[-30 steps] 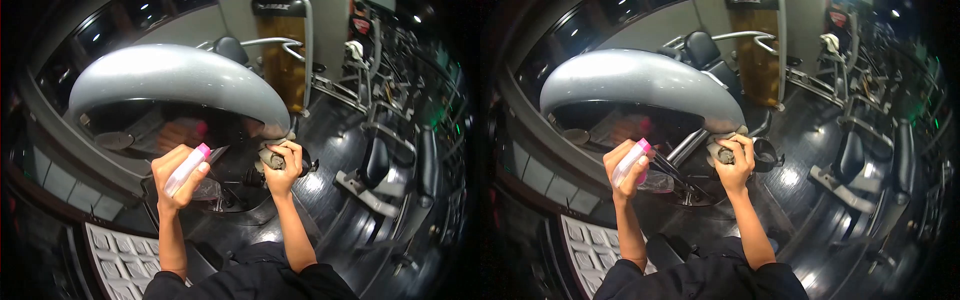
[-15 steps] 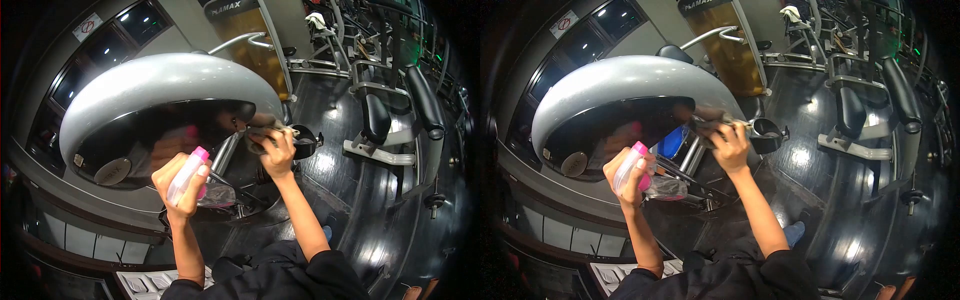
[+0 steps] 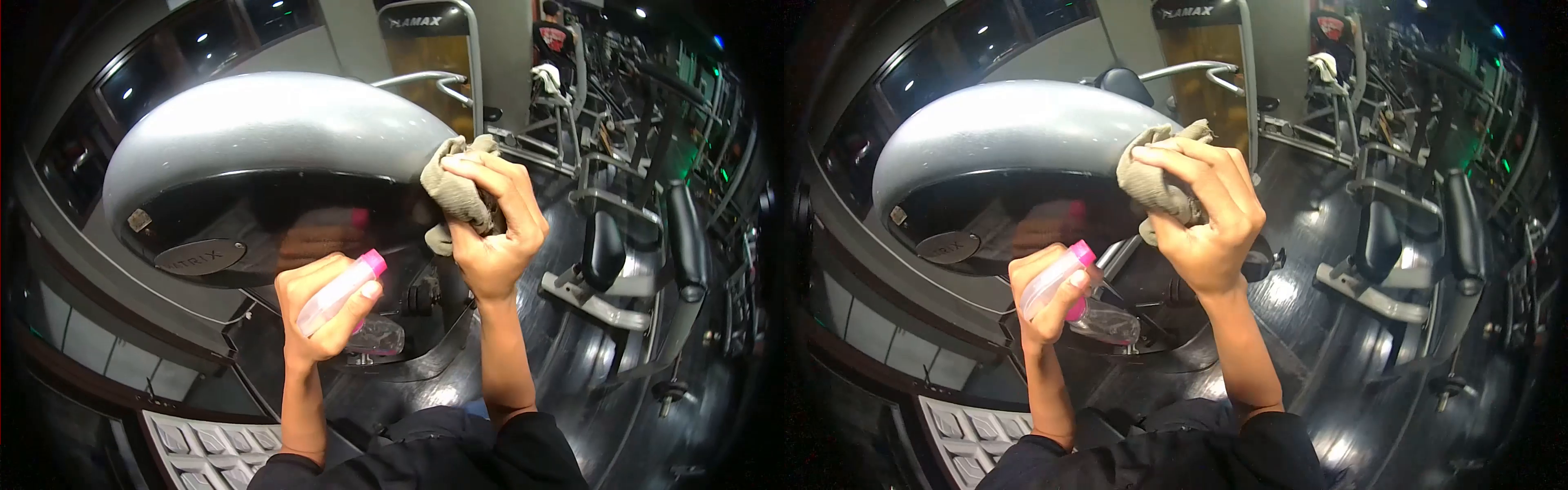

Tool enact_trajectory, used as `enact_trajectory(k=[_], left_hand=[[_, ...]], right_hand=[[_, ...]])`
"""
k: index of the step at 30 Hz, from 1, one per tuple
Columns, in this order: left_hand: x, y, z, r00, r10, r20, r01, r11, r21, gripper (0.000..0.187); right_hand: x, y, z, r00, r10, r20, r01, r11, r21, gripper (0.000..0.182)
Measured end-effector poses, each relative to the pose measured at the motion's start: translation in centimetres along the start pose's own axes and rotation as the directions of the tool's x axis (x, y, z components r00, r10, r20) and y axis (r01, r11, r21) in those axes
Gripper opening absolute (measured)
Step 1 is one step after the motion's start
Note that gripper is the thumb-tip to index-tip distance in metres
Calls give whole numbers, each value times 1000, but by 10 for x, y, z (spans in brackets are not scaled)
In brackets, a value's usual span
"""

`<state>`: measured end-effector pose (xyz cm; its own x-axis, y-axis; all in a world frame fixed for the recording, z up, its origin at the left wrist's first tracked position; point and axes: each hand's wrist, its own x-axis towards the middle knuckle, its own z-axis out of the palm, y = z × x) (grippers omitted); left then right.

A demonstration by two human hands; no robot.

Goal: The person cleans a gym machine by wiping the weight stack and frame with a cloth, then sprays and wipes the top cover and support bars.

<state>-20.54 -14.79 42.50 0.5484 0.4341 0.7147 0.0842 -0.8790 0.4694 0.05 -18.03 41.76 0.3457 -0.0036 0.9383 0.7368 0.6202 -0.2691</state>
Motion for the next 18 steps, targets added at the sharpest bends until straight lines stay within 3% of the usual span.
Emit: enact_trajectory(k=[5, 11, 14, 18], left_hand=[[-1, 4, 1, 998, -55, -20, 55, 998, 18, 20], [-3, 7, 8, 993, -60, -98, 62, 998, 18, 20], [-4, 11, 15, 979, -92, -182, 96, 995, 13, 20], [-9, 27, 37, 932, -170, -321, 193, 980, 42, 20]], right_hand=[[9, 13, -26, 963, -119, 242, 113, 993, 38, 34], [-23, 62, -64, 947, -18, 320, 24, 1000, -13, 33], [-5, 65, -61, 925, -128, 359, 125, 992, 33, 35], [33, 45, -29, 885, -290, 365, 205, 945, 254, 41]])
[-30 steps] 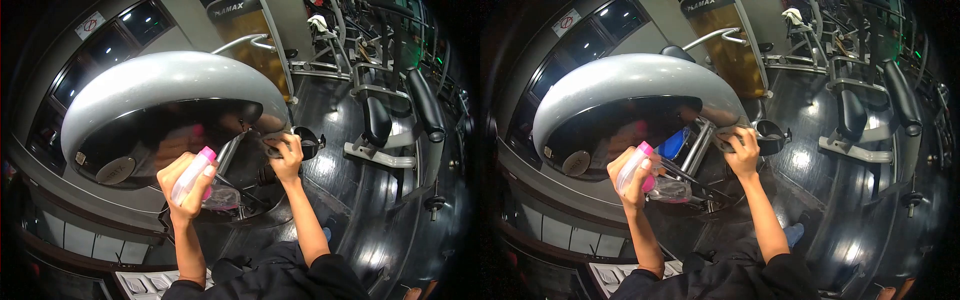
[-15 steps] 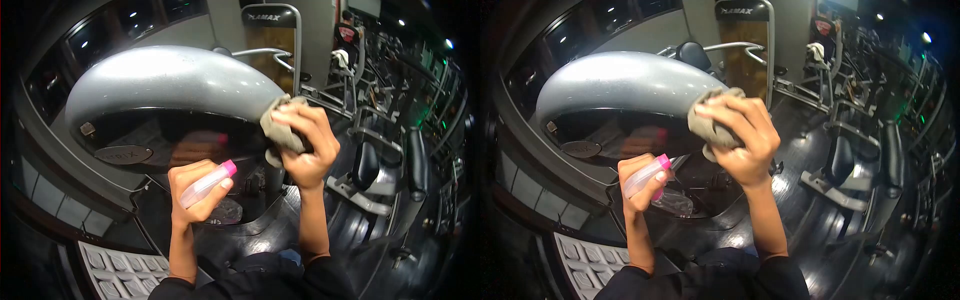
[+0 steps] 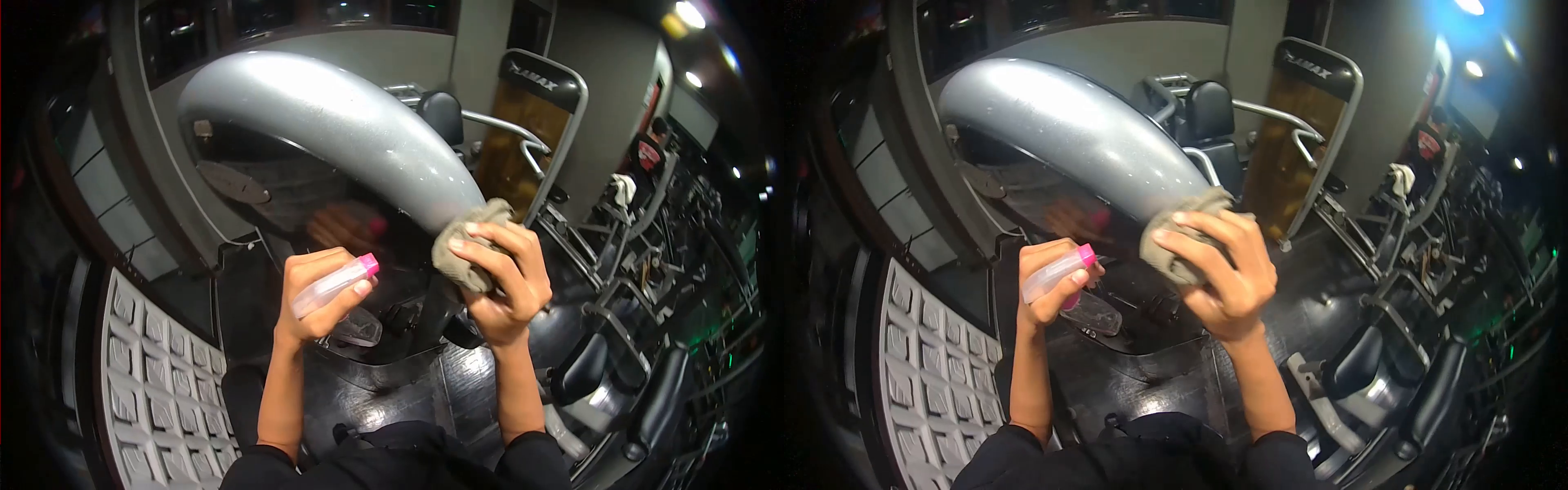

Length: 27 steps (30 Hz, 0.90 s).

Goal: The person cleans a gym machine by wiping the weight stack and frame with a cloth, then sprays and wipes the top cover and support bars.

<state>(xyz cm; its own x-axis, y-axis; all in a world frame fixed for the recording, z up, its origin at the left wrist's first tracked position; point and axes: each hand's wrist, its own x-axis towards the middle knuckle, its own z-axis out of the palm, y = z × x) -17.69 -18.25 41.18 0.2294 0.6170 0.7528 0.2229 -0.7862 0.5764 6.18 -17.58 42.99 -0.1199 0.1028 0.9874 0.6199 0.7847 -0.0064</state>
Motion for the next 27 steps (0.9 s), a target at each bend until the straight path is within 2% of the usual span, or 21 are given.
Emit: enact_trajectory(k=[2, 5, 8, 12, 14, 18, 20, 21, 22, 24, 25, 27], left_hand=[[-12, 8, 10, 999, -31, -36, 33, 999, 43, 19], [-29, 17, 29, 972, -42, -231, 53, 998, 42, 18], [-45, 25, 41, 949, -92, -301, 102, 995, 16, 18], [-62, 30, 53, 933, -79, -352, 109, 992, 66, 18], [-68, 29, 57, 922, -62, -382, 102, 991, 86, 18], [-73, 36, 60, 919, -56, -391, 117, 984, 134, 18], [-74, 43, 61, 893, -121, -434, 172, 982, 80, 18], [-74, 44, 60, 890, -119, -439, 172, 982, 83, 18], [-75, 45, 60, 886, -123, -448, 183, 979, 92, 17], [-75, 46, 61, 880, -127, -458, 193, 976, 100, 17], [-76, 45, 62, 875, -138, -465, 199, 976, 85, 18], [-76, 43, 61, 867, -142, -478, 200, 977, 72, 18]], right_hand=[[18, -9, 7, 996, -57, 62, 51, 995, 85, 44], [23, -22, 3, 979, 20, 205, -8, 998, -57, 47], [7, -6, -12, 954, -65, 293, 92, 992, -82, 48], [-36, 35, -22, 934, -204, 293, 232, 971, -63, 43], [-39, 43, -30, 923, -190, 336, 211, 977, -27, 41], [-6, 33, -31, 931, -310, 192, 295, 950, 107, 43], [22, 14, -26, 893, -403, 202, 382, 914, 136, 41], [31, 5, -21, 866, -427, 260, 412, 904, 110, 39], [37, -8, -16, 851, -360, 382, 358, 930, 78, 43], [40, -10, 0, 758, -345, 553, 444, 895, -49, 37], [36, -5, 6, 732, -472, 492, 575, 815, -72, 19], [32, 4, -2, 662, -530, 530, 624, 781, 1, 19]])
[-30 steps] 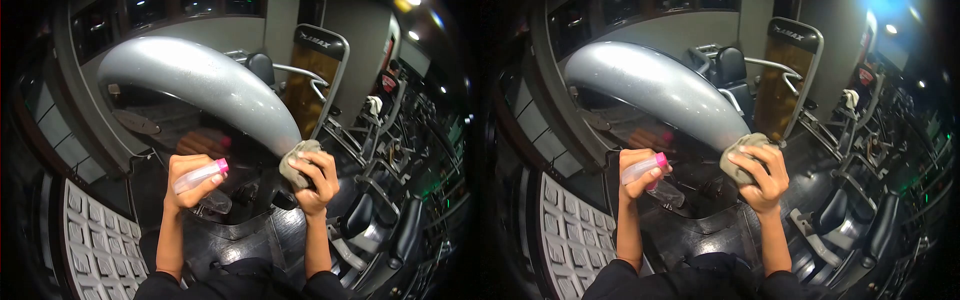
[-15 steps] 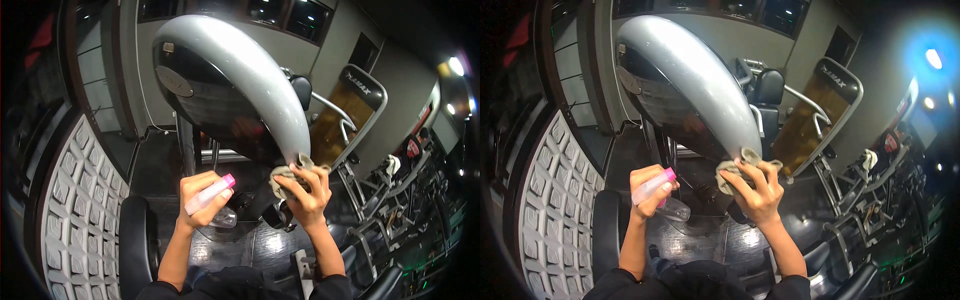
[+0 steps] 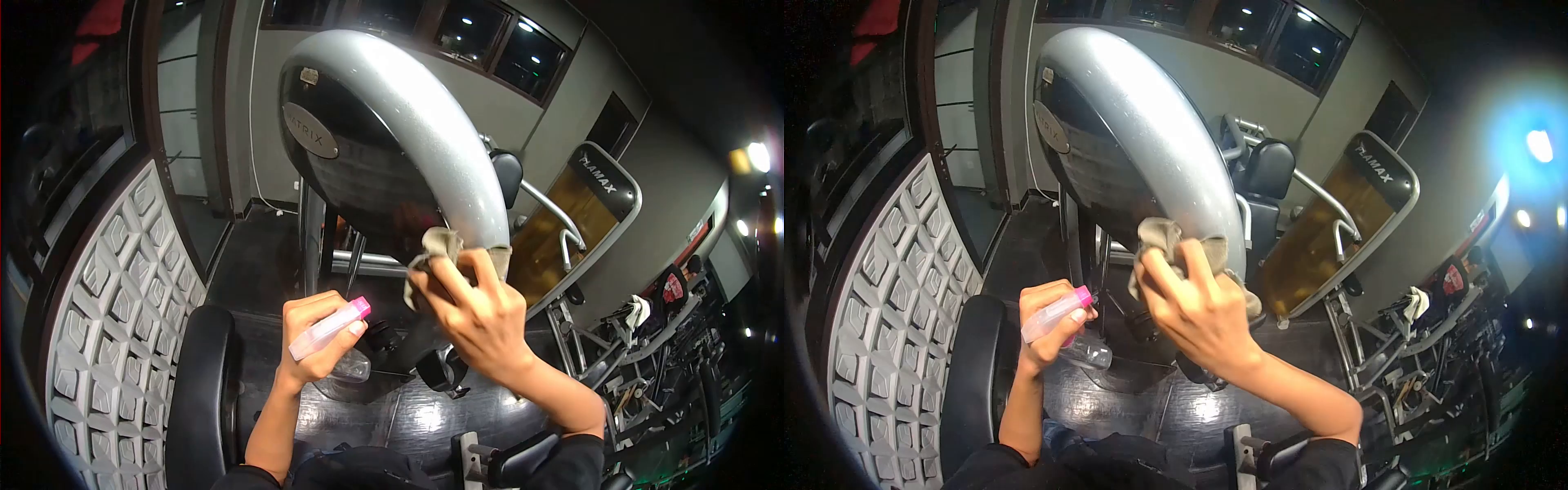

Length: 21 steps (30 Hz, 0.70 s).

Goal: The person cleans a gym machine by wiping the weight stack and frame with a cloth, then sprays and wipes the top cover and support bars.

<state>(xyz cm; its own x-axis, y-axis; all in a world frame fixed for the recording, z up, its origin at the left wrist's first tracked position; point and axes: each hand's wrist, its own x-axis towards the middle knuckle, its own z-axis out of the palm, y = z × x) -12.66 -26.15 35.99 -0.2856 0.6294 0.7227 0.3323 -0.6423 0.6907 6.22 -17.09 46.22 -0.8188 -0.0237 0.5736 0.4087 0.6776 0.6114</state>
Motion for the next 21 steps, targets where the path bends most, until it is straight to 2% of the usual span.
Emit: enact_trajectory(k=[4, 7, 11, 16, 19, 21], left_hand=[[-1, -4, -4, 1000, -15, 14, 16, 999, -28, 19], [-1, -5, -8, 999, -30, 13, 31, 999, -41, 20], [7, -1, -14, 998, -58, 32, 60, 996, -64, 21], [22, 3, -15, 994, -93, 48, 99, 987, -126, 20], [33, 5, -16, 992, -112, 57, 121, 973, -195, 20], [39, 3, -19, 993, -105, 62, 116, 967, -226, 20]], right_hand=[[-29, 14, -9, 991, -103, 83, 100, 994, 37, 19], [-26, 22, -18, 991, -112, 77, 110, 994, 27, 24], [2, 27, -19, 1000, -18, 8, 18, 999, 47, 36], [35, 26, -22, 975, 198, -99, -185, 974, 130, 48], [20, 19, -20, 973, 208, -96, -196, 973, 118, 49], [2, 14, -22, 975, 218, -28, -213, 968, 131, 49]])
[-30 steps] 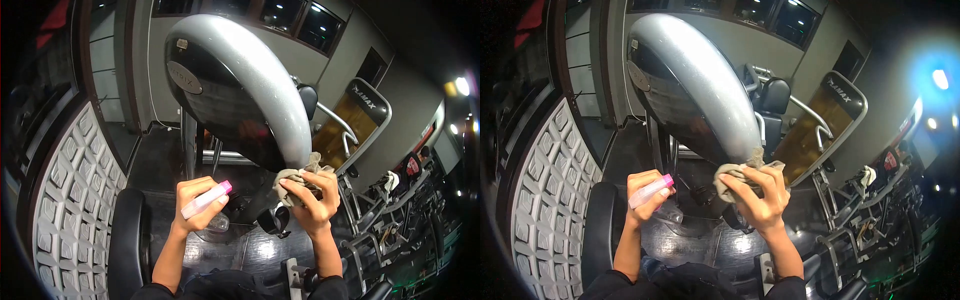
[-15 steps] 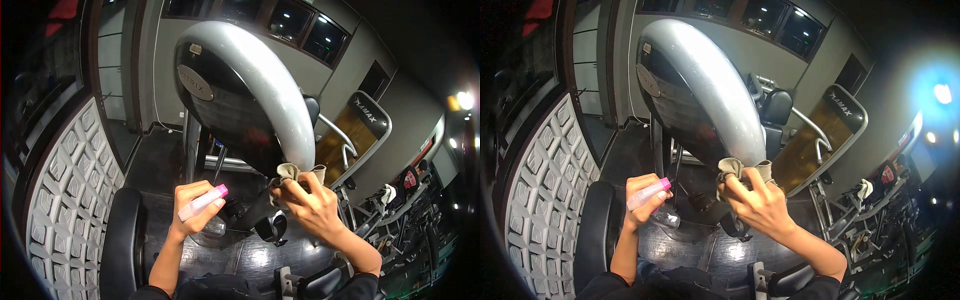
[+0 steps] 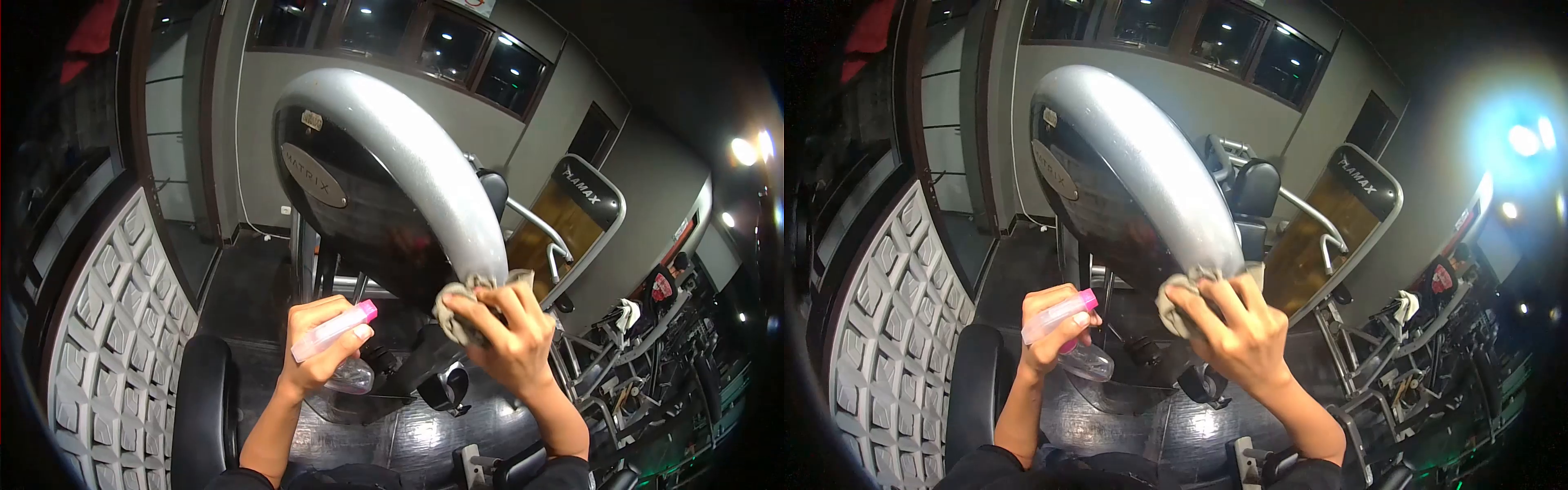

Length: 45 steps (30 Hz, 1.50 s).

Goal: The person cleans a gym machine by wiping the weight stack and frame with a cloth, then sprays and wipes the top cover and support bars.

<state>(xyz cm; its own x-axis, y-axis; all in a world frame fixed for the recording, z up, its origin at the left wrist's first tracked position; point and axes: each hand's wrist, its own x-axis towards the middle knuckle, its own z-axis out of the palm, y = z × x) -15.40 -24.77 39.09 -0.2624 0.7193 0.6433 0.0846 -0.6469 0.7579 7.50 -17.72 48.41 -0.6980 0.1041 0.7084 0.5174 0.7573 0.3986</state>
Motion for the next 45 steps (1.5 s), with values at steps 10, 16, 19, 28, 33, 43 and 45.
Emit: enact_trajectory(k=[10, 16, 19, 28, 33, 43, 45], left_hand=[[57, 34, 0, 991, 95, 92, -103, 991, 86, 24], [87, 39, 1, 980, 141, 140, -152, 986, 71, 24], [93, 39, -2, 979, 104, 177, -118, 991, 70, 25], [88, 45, -22, 989, 73, 131, -76, 997, 25, 33], [82, 39, -40, 984, -79, 159, 96, 990, -107, 35], [80, 17, -56, 957, -159, 244, 206, 962, -178, 40], [77, 19, -58, 953, -166, 252, 215, 960, -180, 41]], right_hand=[[29, 7, -9, 982, 146, -123, -135, 987, 91, 47], [52, 11, -2, 955, 246, -163, -209, 954, 215, 53], [32, 3, 0, 955, 241, -175, -208, 961, 184, 55], [39, -4, 4, 970, 155, -185, -150, 988, 40, 54], [103, -3, 10, 971, 112, -212, -104, 993, 50, 47], [38, -27, -2, 972, 218, -83, -221, 975, -26, 47], [41, -25, -2, 974, 208, -91, -211, 977, -30, 45]])
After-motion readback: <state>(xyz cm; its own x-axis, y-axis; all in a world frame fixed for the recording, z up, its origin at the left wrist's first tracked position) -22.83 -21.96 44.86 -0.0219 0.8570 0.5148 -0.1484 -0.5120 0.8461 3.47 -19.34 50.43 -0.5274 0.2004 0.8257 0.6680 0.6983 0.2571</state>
